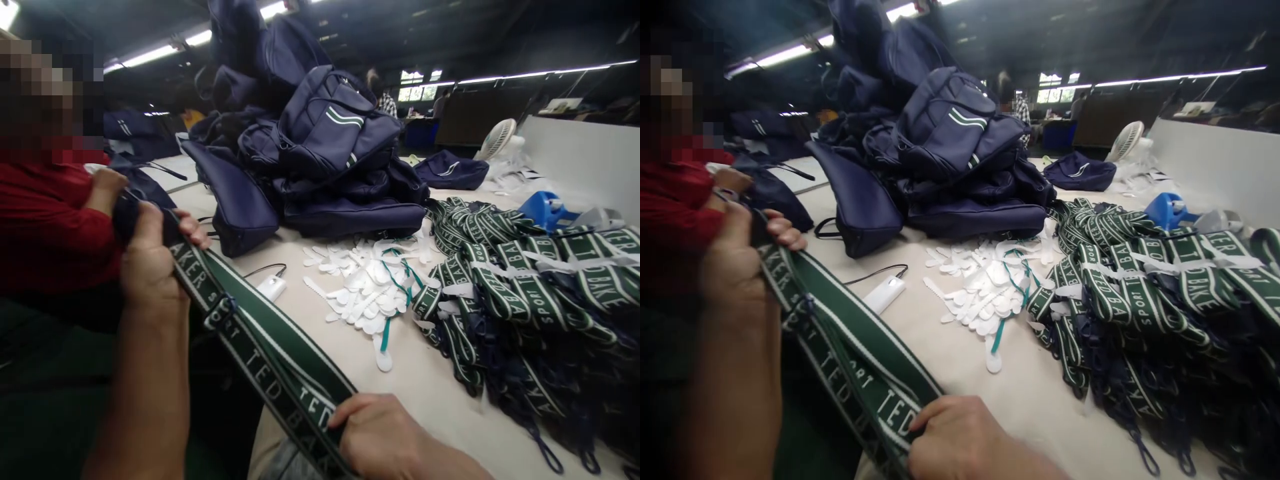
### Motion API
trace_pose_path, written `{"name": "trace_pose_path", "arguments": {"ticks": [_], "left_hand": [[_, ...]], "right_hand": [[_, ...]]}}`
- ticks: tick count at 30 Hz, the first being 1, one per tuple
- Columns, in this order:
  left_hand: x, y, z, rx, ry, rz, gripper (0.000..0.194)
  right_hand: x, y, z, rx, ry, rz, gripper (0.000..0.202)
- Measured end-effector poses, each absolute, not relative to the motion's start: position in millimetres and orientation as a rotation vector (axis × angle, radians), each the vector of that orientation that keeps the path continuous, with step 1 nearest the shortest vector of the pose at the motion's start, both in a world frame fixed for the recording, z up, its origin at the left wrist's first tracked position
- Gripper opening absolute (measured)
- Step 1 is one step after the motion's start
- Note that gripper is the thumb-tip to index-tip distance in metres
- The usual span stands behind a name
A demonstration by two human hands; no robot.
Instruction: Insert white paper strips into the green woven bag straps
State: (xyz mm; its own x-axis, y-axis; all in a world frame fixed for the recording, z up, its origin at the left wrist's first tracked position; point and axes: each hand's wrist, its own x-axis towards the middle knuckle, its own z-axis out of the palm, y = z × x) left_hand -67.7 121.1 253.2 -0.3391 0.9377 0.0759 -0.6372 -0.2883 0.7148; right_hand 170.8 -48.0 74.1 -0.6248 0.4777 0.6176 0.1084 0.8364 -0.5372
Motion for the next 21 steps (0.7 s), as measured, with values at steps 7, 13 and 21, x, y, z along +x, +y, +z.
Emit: {"name": "trace_pose_path", "arguments": {"ticks": [7, 13, 21], "left_hand": [[-93, 138, 193, 0.260, 0.848, 1.673, 0.032], [-75, 98, 206, 0.335, 0.549, 1.535, 0.033], [-40, 51, 242, 0.847, 0.141, 1.465, 0.060]], "right_hand": [[186, -44, 79, -0.774, -2.161, 0.120, 0.038], [199, -39, 33, -0.851, -2.291, 0.568, 0.047], [182, -43, 75, -1.209, -2.080, 1.179, 0.035]]}}
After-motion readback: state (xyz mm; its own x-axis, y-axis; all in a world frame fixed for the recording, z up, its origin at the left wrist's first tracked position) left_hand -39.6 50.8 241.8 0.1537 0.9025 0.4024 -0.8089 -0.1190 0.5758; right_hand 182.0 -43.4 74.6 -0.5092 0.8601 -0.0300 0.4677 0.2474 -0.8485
